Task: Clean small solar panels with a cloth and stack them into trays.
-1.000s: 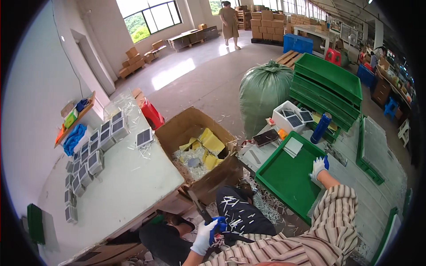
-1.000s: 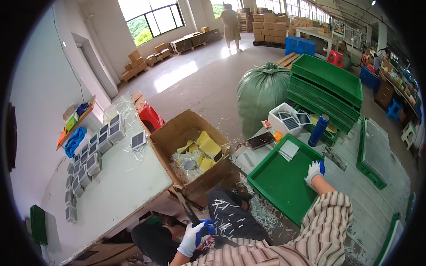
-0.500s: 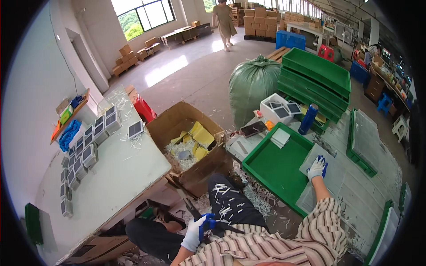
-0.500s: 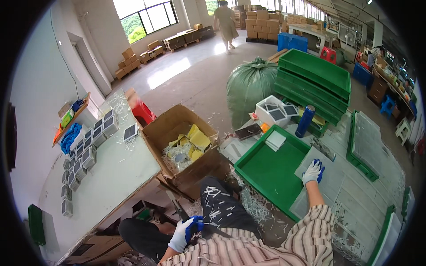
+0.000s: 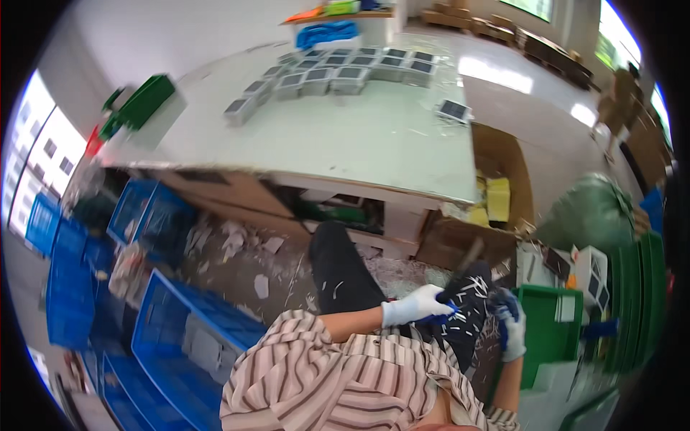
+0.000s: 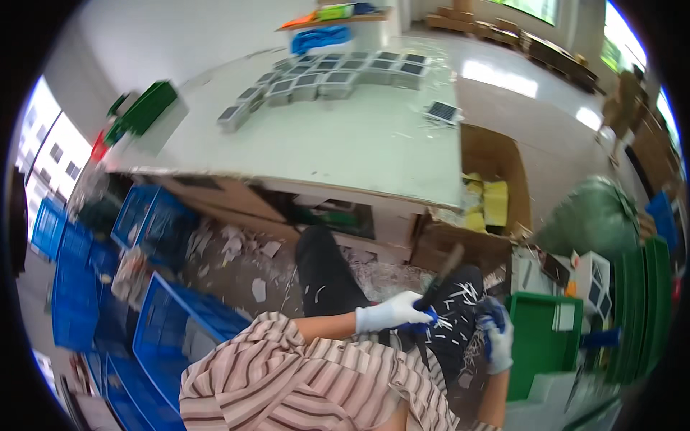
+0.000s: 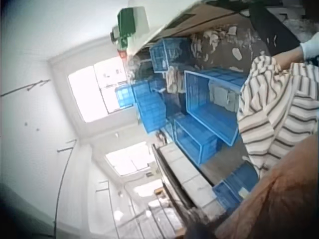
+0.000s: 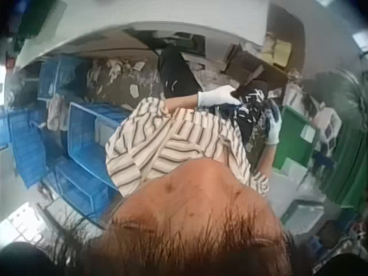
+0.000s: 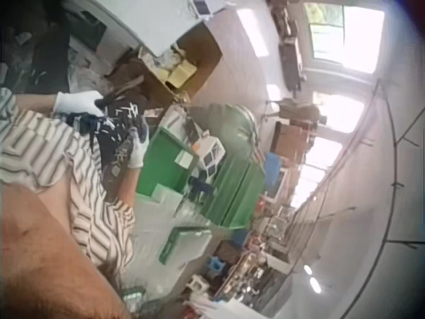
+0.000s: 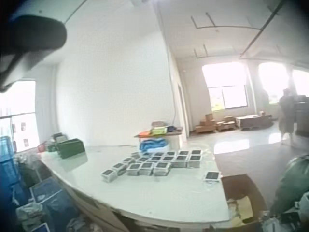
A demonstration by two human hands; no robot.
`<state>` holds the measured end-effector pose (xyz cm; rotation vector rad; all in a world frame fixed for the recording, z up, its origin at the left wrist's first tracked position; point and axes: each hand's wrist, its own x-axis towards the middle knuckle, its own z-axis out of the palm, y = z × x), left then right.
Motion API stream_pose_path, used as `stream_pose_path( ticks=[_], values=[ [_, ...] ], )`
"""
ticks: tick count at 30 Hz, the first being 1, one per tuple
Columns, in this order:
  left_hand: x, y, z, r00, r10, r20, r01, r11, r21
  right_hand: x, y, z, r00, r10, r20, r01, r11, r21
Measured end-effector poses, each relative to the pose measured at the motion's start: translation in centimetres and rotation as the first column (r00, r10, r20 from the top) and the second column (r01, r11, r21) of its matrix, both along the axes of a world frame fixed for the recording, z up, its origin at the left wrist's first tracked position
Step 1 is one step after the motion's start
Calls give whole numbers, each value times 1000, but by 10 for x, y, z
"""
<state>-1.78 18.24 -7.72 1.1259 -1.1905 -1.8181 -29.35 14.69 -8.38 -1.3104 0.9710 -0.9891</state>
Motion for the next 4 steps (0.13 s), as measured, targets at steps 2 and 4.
stream_pose_path(
  ticks=[2,4],
  values=[
    [6,1,7,986,-30,166,55,988,-147,69,-6,17,958,227,175,-251,959,134],
    [13,8,2,986,-10,167,54,964,-259,117,-16,34,855,464,230,-515,809,284]
  ],
)
